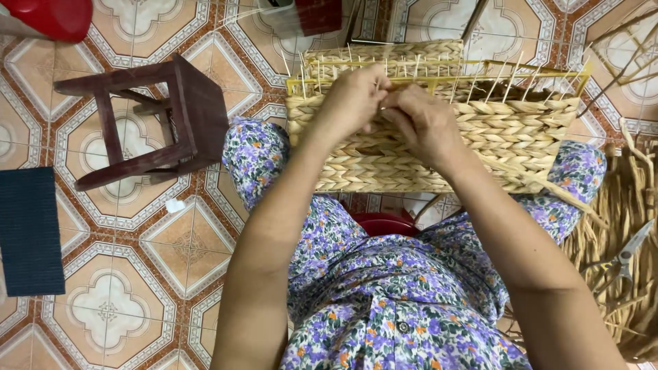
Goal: The person weaves a basket by hand, threading dried plant fibers through a wire frame and tucking the ends into the weave. They periodically use shears to trim the excess material and finish by wrapping fibers around the top edge to form the rim.
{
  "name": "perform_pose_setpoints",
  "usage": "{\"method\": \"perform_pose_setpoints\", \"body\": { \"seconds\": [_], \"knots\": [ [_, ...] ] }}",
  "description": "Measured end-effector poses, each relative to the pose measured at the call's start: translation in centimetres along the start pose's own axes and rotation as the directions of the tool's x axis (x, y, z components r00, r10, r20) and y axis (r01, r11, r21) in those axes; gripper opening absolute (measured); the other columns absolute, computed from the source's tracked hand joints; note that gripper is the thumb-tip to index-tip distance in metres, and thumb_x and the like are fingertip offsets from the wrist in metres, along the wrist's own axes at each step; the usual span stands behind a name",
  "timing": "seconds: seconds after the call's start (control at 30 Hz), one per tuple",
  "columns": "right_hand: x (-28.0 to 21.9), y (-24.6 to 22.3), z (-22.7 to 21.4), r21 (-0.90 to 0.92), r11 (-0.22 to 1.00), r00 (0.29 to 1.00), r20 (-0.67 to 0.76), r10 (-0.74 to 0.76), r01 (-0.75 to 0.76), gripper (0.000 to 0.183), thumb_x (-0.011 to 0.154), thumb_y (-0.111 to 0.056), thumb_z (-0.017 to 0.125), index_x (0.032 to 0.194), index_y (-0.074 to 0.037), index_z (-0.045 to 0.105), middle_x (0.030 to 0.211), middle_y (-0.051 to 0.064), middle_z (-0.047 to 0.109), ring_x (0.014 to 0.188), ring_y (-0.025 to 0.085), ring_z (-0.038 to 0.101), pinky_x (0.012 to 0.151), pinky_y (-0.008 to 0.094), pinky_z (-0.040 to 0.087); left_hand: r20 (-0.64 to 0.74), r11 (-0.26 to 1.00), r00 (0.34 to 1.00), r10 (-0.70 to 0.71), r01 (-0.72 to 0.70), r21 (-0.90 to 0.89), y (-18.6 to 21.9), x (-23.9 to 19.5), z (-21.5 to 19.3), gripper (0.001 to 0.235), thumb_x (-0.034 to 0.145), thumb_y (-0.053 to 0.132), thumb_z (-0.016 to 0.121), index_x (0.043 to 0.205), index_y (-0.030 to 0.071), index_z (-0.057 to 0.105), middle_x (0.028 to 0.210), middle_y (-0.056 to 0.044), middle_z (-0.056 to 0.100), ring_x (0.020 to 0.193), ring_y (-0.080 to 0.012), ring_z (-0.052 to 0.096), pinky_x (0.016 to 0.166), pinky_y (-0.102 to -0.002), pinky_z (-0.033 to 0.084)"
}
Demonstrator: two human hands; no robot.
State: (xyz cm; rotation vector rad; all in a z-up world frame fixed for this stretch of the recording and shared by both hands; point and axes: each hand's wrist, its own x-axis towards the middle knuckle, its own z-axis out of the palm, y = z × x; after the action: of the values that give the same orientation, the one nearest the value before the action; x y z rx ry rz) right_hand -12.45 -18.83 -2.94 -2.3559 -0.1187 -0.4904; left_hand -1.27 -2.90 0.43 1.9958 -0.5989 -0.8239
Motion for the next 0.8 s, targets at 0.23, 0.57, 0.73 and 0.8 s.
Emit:
{"method": "perform_pose_setpoints", "body": {
  "seconds": [0.23, 0.57, 0.73, 0.8],
  "knots": [
    [0.3, -2.0, -6.1, -0.600, 0.800, 0.999, 0.036, 0.010, 0.014, 0.027, 0.094, -0.031, 0.082, 0.112, -0.010, 0.079, 0.082, 0.007, 0.063, 0.059, 0.017, 0.054, 0.039, 0.027, 0.041, -0.065, 0.972, 0.987, 0.148, -0.133, 0.194, 0.1, -0.4, 0.0, 0.011, 0.097, 0.014, 0.061, 0.103, 0.014, 0.071, 0.086, -0.004, 0.074, 0.054, -0.0062, 0.066, 0.048, -0.021, 0.057],
    [-1.9, 0.8, -7.1, -0.647, 0.755, 0.969, 0.099, 0.225, -0.109, 0.037, 0.093, -0.044, 0.084, 0.097, -0.008, 0.078, 0.083, 0.009, 0.065, 0.067, 0.021, 0.062, 0.050, 0.036, 0.050, -0.207, 0.970, 0.975, 0.080, -0.124, -0.209, -1.7, -0.1, 0.8, 0.017, 0.101, 0.022, 0.060, 0.110, 0.010, 0.068, 0.115, -0.003, 0.079, 0.054, -0.0050, 0.067, 0.044, -0.018, 0.057],
    [-6.8, 1.7, -10.4, -0.275, 0.902, 0.941, -0.032, 0.338, -0.334, 0.025, 0.102, -0.030, 0.076, 0.105, -0.005, 0.074, 0.098, 0.009, 0.068, 0.081, 0.020, 0.065, 0.069, 0.036, 0.056, -0.596, 0.901, 0.783, 0.180, -0.375, -0.220, -5.9, -4.5, -0.7, 0.022, 0.105, 0.017, 0.059, 0.124, 0.009, 0.065, 0.119, -0.009, 0.075, 0.067, -0.0079, 0.071, 0.049, -0.020, 0.059],
    [-9.9, 1.5, -11.6, -0.013, 0.874, 0.870, -0.098, 0.483, -0.486, 0.022, 0.106, -0.026, 0.070, 0.111, -0.004, 0.072, 0.104, 0.010, 0.068, 0.090, 0.020, 0.067, 0.077, 0.035, 0.057, -0.734, 0.917, 0.653, 0.186, -0.383, -0.108, -9.3, -5.7, -1.0, 0.019, 0.108, 0.016, 0.059, 0.123, 0.009, 0.067, 0.118, -0.009, 0.076, 0.075, -0.0090, 0.071, 0.055, -0.023, 0.061]
  ]
}}
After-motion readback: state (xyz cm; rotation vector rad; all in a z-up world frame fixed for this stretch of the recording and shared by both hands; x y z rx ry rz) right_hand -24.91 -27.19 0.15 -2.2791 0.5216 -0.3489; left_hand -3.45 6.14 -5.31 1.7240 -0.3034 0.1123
